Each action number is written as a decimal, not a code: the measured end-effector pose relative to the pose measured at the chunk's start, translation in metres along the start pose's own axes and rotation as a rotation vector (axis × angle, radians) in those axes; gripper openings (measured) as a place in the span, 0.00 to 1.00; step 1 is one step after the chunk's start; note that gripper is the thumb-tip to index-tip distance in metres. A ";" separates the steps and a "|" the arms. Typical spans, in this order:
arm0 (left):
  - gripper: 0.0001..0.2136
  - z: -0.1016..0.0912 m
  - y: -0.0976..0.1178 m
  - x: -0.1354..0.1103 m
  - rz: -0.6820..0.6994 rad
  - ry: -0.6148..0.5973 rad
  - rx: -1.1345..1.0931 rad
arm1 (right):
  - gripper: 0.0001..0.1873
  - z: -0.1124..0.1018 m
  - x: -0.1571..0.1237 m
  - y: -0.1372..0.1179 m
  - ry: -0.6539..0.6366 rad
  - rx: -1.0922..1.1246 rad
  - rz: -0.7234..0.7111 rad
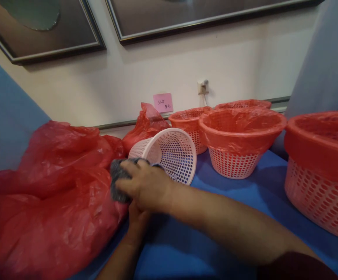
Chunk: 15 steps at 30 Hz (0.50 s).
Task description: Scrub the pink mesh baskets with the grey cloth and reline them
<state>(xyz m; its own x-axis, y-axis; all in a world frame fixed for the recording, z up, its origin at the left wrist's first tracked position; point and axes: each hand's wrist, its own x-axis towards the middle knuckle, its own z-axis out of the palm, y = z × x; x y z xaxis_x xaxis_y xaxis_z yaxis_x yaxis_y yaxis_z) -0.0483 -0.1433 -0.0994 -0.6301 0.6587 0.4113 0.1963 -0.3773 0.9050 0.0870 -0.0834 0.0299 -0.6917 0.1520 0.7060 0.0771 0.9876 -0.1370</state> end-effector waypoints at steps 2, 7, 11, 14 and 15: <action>0.13 -0.003 -0.001 0.002 -0.014 -0.115 0.004 | 0.23 -0.006 0.015 0.034 0.163 0.048 0.129; 0.15 -0.013 -0.004 0.007 -0.007 -0.156 -0.072 | 0.30 -0.019 0.007 0.143 0.681 0.288 0.806; 0.15 -0.018 -0.011 0.008 0.031 -0.121 -0.136 | 0.24 0.006 -0.045 0.169 0.739 0.572 1.129; 0.14 -0.018 -0.013 0.007 0.033 -0.125 -0.150 | 0.21 0.038 -0.087 0.144 0.690 0.729 1.227; 0.14 -0.017 -0.013 0.006 0.030 -0.131 -0.152 | 0.21 0.047 -0.098 0.132 0.661 0.791 1.256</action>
<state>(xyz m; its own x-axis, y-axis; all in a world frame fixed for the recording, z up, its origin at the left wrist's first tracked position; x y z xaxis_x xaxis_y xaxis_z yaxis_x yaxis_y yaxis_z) -0.0671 -0.1452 -0.1102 -0.5201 0.7211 0.4577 0.0919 -0.4856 0.8693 0.1309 0.0298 -0.0901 -0.0525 0.9986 0.0105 -0.1884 0.0004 -0.9821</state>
